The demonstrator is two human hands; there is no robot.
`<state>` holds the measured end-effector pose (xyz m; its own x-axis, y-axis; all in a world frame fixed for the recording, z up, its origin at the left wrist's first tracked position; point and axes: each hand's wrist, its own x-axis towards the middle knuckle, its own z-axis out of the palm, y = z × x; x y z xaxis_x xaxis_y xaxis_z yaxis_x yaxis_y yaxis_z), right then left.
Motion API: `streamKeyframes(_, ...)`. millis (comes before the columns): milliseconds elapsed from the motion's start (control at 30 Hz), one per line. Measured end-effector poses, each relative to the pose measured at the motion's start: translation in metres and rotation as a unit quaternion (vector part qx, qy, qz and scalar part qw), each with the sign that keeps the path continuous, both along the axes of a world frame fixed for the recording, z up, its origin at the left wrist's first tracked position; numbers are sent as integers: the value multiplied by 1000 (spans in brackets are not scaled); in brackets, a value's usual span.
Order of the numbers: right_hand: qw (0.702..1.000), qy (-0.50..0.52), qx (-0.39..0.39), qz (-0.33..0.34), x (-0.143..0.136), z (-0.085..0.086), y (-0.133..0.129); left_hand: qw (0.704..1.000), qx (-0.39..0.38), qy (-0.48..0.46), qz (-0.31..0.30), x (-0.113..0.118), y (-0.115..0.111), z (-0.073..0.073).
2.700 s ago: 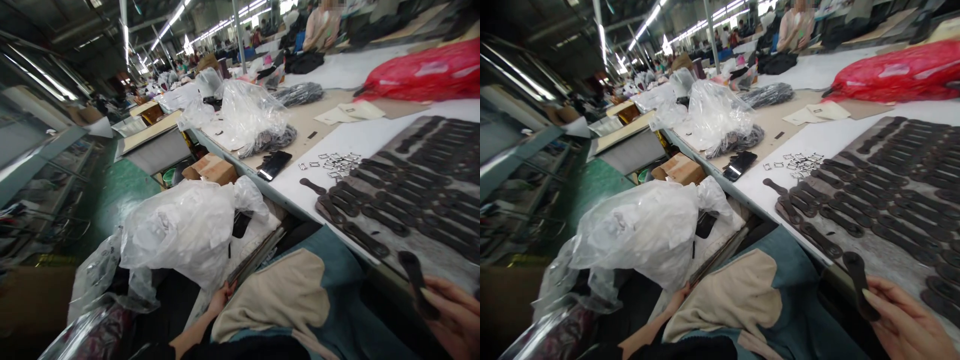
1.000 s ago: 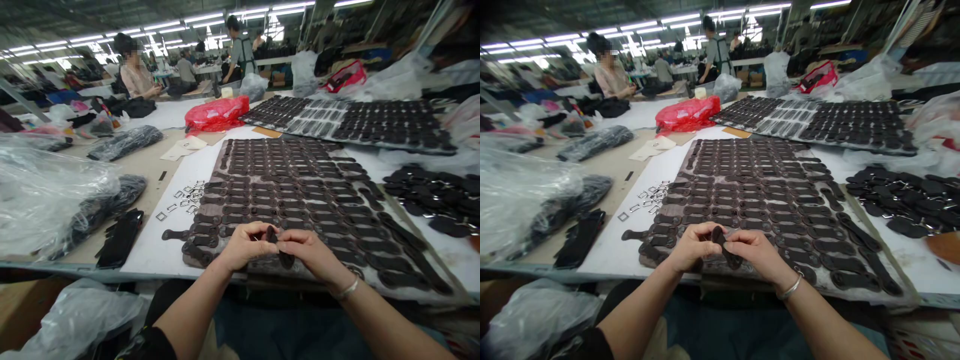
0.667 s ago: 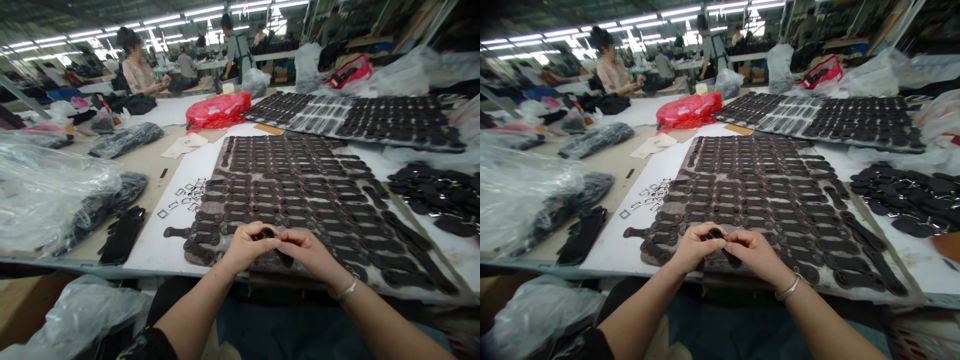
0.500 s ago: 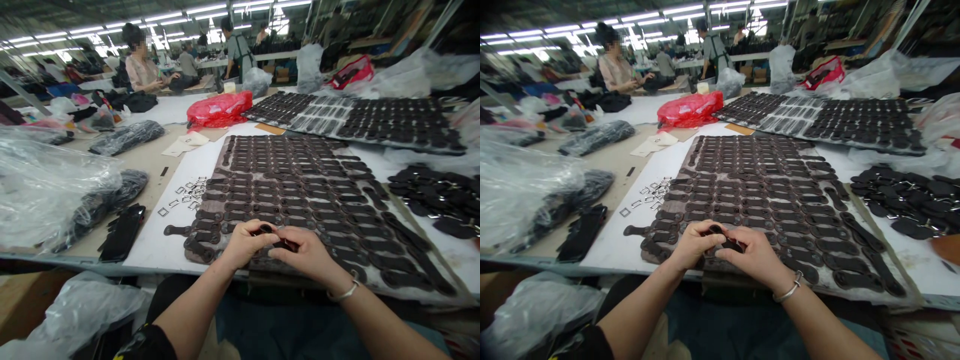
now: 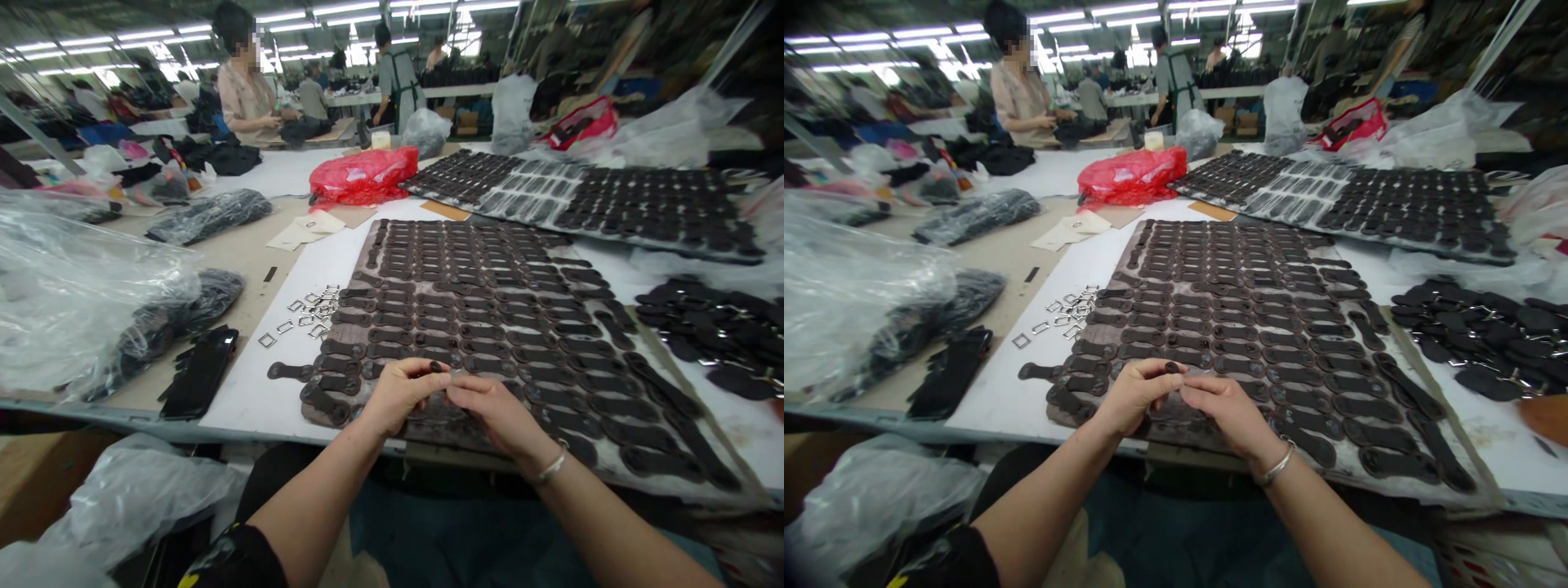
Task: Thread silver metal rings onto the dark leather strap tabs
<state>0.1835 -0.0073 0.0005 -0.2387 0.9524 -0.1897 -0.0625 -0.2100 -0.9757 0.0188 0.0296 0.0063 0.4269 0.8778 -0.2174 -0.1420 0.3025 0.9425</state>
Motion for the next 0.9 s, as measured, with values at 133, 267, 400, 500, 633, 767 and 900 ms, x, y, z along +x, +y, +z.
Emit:
streamKeyframes(133,987,97,-107,-68,1,-5,0,984,-108,-137,26,-5,4,5)
streamKeyframes(267,971,159,-152,-97,3,-5,0,924,-225,-307,31,-11,10,4)
streamKeyframes(400,981,132,-116,-80,5,-1,-2,905,-218,-365,14,-12,12,2)
streamKeyframes(500,997,17,-22,-77,8,2,-2,917,-205,-339,38,-10,11,3)
streamKeyframes(633,957,-197,175,-124,13,5,-2,928,-179,-318,72,-9,7,6)
streamKeyframes(767,885,-325,306,-134,15,4,-4,929,-145,-331,79,-10,5,8)
streamKeyframes(900,829,-399,371,-122,16,-1,-4,920,-155,-351,74,-10,5,7)
